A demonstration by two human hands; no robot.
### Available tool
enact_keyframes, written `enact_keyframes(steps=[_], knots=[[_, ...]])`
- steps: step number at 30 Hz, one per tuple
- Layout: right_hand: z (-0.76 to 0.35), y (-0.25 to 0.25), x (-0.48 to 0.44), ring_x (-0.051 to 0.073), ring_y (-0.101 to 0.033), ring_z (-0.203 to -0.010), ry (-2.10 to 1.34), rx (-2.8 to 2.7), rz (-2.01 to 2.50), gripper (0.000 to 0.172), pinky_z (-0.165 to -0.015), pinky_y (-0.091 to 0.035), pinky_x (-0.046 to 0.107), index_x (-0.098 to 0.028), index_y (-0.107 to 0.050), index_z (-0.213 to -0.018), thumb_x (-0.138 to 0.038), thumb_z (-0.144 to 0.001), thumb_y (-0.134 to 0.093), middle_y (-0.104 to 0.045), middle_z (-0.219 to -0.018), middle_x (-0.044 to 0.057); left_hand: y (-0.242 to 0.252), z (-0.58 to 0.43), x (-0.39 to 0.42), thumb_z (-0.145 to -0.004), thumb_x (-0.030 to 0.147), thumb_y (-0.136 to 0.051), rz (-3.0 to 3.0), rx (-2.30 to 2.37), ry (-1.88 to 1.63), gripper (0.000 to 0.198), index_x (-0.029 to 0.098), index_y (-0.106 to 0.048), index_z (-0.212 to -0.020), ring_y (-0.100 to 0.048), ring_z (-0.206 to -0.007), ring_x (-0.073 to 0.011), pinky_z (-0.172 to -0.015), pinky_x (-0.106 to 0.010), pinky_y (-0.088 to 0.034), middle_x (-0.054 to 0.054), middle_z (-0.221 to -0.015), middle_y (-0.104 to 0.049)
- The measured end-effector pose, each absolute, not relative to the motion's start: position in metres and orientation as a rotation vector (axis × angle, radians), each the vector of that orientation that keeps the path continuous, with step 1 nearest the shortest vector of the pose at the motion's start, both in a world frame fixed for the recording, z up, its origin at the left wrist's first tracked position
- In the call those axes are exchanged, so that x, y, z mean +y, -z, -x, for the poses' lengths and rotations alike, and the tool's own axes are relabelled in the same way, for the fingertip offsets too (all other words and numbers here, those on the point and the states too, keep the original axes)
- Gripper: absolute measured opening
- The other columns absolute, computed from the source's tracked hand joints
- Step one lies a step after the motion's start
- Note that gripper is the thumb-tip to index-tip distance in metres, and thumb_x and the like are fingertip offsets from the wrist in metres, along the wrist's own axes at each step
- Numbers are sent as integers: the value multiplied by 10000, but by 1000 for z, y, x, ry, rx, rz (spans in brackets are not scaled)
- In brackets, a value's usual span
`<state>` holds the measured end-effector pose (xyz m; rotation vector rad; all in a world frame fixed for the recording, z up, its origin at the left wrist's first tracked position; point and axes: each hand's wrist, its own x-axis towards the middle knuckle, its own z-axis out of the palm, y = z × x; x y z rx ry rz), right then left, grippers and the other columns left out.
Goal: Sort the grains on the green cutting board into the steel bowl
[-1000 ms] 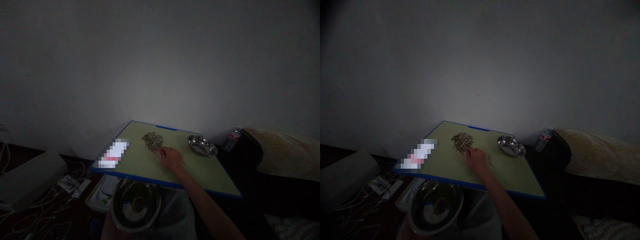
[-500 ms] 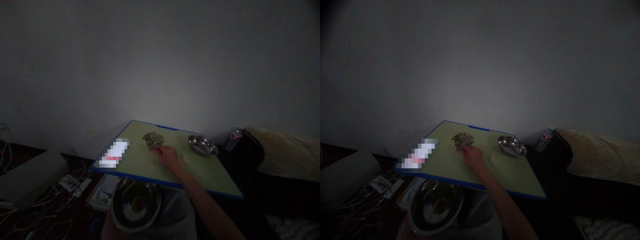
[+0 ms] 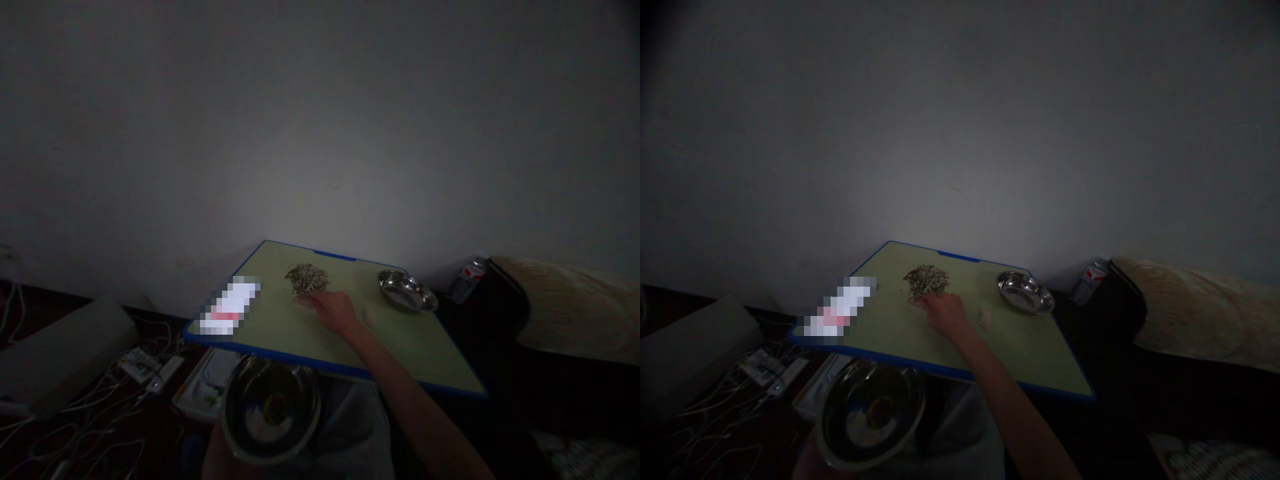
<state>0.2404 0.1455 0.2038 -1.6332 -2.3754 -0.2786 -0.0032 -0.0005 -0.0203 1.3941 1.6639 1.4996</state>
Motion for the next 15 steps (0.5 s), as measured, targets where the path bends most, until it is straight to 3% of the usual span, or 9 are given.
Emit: enact_keyframes(steps=[7,12,15], knots=[[-246,-199,132,199,-758,-874,275,-2412,1592,275,-710,-468,244,-293,-786,-1133,-215,-999,-559,-828,-1003,46,-4,-6,-4,-303,542,-926,-1330,1713,-1425,601,307,-705,-810,-736,-971,-515,-929,-757,-563,-142,-858,-816],[-254,-192,116,186,-751,-819,269,-2440,1450,323,-707,-477,235,-256,-797,-1113,-107,-939,-571,-824,-931,53,-14,-5,-5,-386,599,-895,-1264,1631,-1399,484,340,-695,-743,-765,-854,-440,-817,-649,-632,-71,-754,-803],[-256,-188,109,184,-753,-802,247,-2453,1388,352,-723,-500,244,-251,-798,-1126,-84,-933,-556,-825,-920,55,-23,-12,-4,-294,565,-932,-1239,1604,-1364,531,351,-710,-726,-769,-846,-439,-774,-611,-641,-47,-767,-820]])
